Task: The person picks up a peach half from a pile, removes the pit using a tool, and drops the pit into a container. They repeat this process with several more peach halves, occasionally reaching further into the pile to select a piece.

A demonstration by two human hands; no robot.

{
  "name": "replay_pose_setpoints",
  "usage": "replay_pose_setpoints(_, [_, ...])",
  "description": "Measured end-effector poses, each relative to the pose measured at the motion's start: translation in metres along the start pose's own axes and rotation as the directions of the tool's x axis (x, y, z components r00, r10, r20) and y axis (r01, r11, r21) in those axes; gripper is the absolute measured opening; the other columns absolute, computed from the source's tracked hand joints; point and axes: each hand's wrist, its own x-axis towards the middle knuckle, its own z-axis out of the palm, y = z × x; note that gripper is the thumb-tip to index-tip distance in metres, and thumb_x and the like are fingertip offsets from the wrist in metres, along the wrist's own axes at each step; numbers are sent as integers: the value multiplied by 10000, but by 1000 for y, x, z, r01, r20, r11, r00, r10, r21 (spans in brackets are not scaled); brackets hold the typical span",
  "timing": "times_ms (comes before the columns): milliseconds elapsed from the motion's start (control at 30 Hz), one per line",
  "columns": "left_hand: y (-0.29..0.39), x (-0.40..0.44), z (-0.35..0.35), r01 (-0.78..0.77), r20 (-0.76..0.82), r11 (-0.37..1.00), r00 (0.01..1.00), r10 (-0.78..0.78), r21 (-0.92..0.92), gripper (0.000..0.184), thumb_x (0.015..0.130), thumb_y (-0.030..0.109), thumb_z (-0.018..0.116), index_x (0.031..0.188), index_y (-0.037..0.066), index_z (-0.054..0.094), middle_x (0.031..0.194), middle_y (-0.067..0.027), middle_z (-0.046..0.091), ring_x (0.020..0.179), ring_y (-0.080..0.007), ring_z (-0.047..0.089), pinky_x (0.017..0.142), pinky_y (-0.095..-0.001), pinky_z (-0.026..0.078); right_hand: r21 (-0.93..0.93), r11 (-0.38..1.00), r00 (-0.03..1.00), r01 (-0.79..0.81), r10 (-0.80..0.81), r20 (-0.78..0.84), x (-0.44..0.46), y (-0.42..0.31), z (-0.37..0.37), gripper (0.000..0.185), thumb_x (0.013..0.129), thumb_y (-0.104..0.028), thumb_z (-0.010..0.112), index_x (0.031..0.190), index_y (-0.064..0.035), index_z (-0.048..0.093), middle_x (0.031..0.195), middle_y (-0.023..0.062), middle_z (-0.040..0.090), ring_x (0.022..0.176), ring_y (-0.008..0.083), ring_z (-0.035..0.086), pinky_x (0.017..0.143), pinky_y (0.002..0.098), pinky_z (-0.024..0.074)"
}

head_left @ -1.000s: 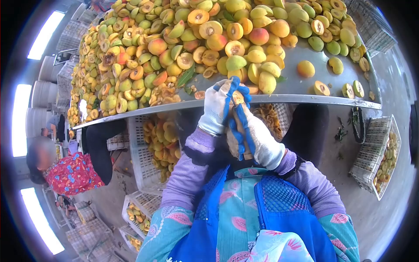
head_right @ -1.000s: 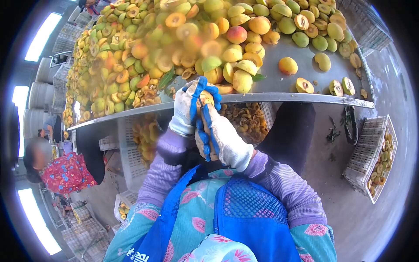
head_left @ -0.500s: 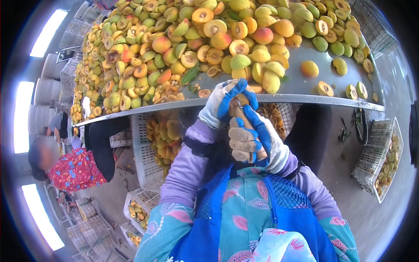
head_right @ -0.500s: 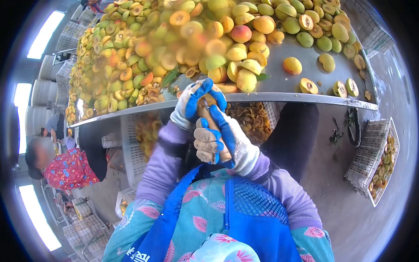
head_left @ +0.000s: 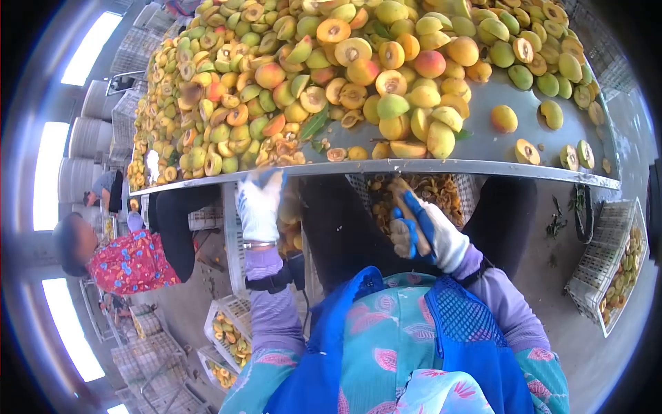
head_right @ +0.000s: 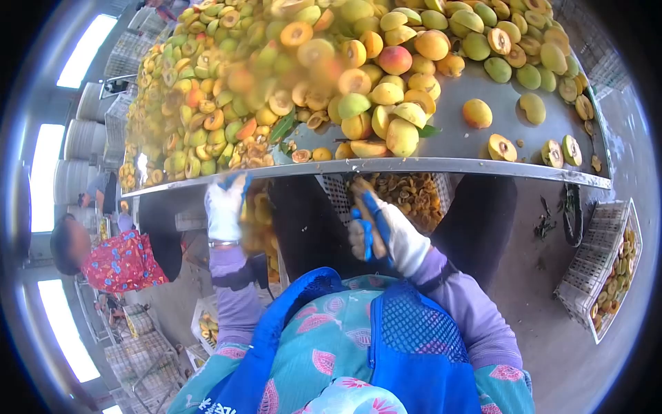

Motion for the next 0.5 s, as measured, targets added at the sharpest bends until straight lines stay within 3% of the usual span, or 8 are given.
replay_pose_setpoints(33, [27,-3,3,-167,-81,972,980,182,166,283,774,195,706,993,17,681,955,-170,674,820,-265,658,735,-360,520,-36,998,988,45,-50,-148,10,6,-22,488,916,-580,491,841,-98,479,579,24,479,436,141,446,438,300,408])
replay_pose_setpoints(100, [94,-5,41,-370,92,929,926,367,22,284,802,181,664,1053,50,672,934,-121,697,857,-263,673,770,-338,522,53,997,986,-60,51,157,6,6,-21,480,923,-574,485,844,-101,481,600,29,487,456,153,462,440,290,411])
replay_pose_setpoints(167, [124,14,104,-822,152,558,569,808,110,311,799,187,653,1093,86,661,969,-141,689,911,-312,656,815,-381,511,-189,978,996,92,-94,-2,-10,0,12,460,937,-558,470,859,-105,498,596,20,479,456,143,468,430,266,400])
replay_pose_setpoints(233, [119,41,165,-846,357,508,531,769,163,340,797,168,634,1128,93,641,962,-169,676,948,-356,632,868,-411,492,-353,916,976,189,-214,-32,-16,-8,27,422,950,-524,474,862,-114,518,608,10,476,453,111,447,412,233,372])
replay_pose_setpoints(333, [136,61,140,-467,427,883,792,437,-37,333,822,157,640,1151,103,645,923,-119,684,857,-234,663,663,-349,540,-762,560,706,325,-680,-199,-7,-16,26,441,976,-442,473,964,-13,576,735,46,581,669,174,565,636,327,481])
replay_pose_setpoints(367, [119,70,133,-169,500,916,794,345,-363,322,856,130,634,1170,62,635,977,-105,673,833,-159,651,590,-296,548,-758,562,707,330,-680,-197,-7,-20,24,441,976,-442,473,964,-13,576,735,46,581,669,174,565,636,327,481])
replay_pose_setpoints(433, [104,61,107,-15,473,809,805,359,-588,315,880,101,615,1182,12,615,1029,-103,658,845,-153,650,634,-283,571,-888,315,657,334,-754,-21,-14,-31,44,422,978,-404,475,1022,4,577,779,115,616,771,246,597,745,363,475])
replay_pose_setpoints(500, [107,21,82,28,479,828,826,297,-560,308,906,124,586,1186,-3,603,1049,-110,652,908,-177,647,710,-297,574,-923,240,675,301,-737,29,-8,-37,56,391,979,-383,459,1032,-13,573,797,208,613,779,338,610,733,398,476])
